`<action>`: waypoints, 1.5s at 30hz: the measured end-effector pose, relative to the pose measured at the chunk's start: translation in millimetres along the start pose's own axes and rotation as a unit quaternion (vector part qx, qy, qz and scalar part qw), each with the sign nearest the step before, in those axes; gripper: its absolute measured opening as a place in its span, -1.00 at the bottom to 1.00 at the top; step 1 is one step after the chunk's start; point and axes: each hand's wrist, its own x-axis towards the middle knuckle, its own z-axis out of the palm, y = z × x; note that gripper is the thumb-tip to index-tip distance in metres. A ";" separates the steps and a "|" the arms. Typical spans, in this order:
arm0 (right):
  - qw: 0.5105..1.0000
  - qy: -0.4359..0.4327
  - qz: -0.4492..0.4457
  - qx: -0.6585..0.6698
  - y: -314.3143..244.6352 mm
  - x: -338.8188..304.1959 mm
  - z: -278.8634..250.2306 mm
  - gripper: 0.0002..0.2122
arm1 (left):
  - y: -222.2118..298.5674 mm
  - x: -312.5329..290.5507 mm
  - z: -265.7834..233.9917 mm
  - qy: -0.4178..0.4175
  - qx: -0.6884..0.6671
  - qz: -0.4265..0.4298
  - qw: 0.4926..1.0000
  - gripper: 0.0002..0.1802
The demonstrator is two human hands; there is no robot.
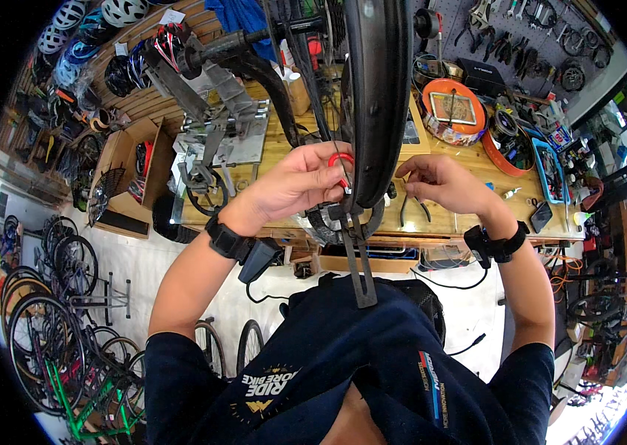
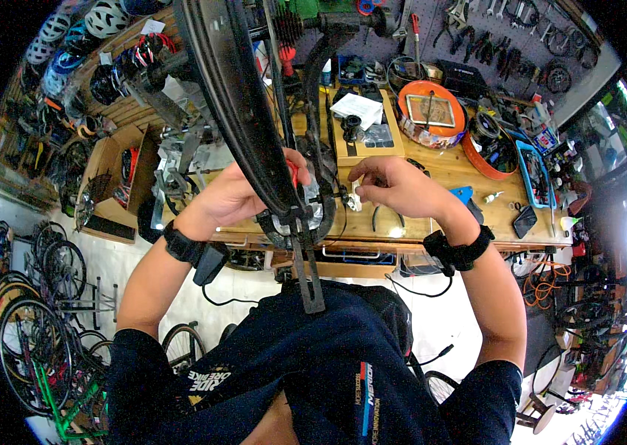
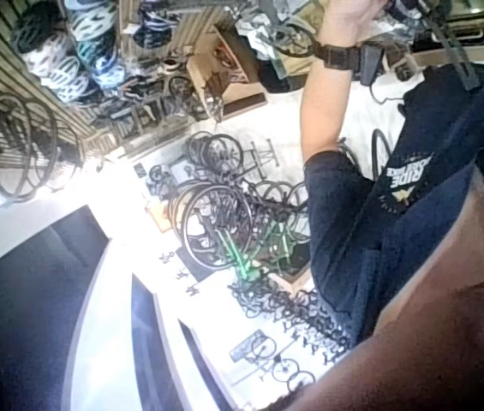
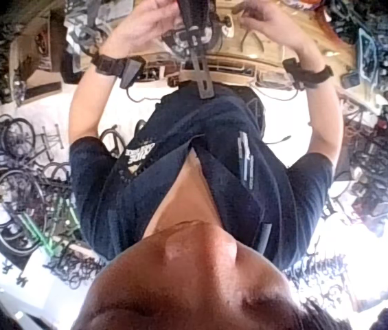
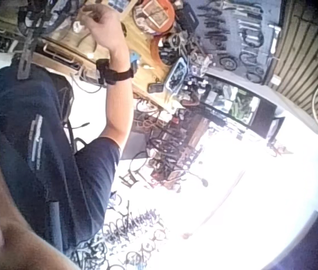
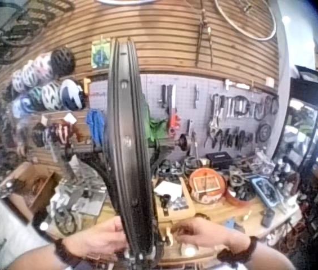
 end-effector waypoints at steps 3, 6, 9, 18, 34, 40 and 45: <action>1.000 0.001 0.002 0.009 1.0 1.4 1.1 -0.74 | 0.8 2.5 -1.5 -0.013 0.021 0.034 0.999 -0.59; 1.000 0.006 0.007 0.010 -4.6 1.2 1.9 -0.74 | 0.7 4.6 4.2 0.015 0.042 0.064 0.997 -0.72; 1.000 0.002 0.011 0.011 1.7 1.3 1.5 -0.74 | 2.3 6.8 21.9 0.098 0.098 0.075 0.988 -0.82; 1.000 0.015 -0.013 0.001 -1.7 0.4 4.0 -0.74 | 3.8 14.9 24.7 0.191 0.367 0.079 0.907 -0.72; 0.985 0.053 -0.102 0.128 -54.7 41.0 42.9 -0.76 | 16.7 6.5 10.7 0.169 0.339 0.044 0.924 -0.72; 0.983 0.072 -0.163 0.042 -54.0 59.1 47.7 -0.92 | 26.6 1.5 4.4 0.227 0.323 0.117 0.911 -0.64; 0.933 0.177 -0.223 0.220 -54.3 72.4 29.4 -0.86 | 31.6 14.6 1.0 0.218 0.354 0.198 0.888 -0.71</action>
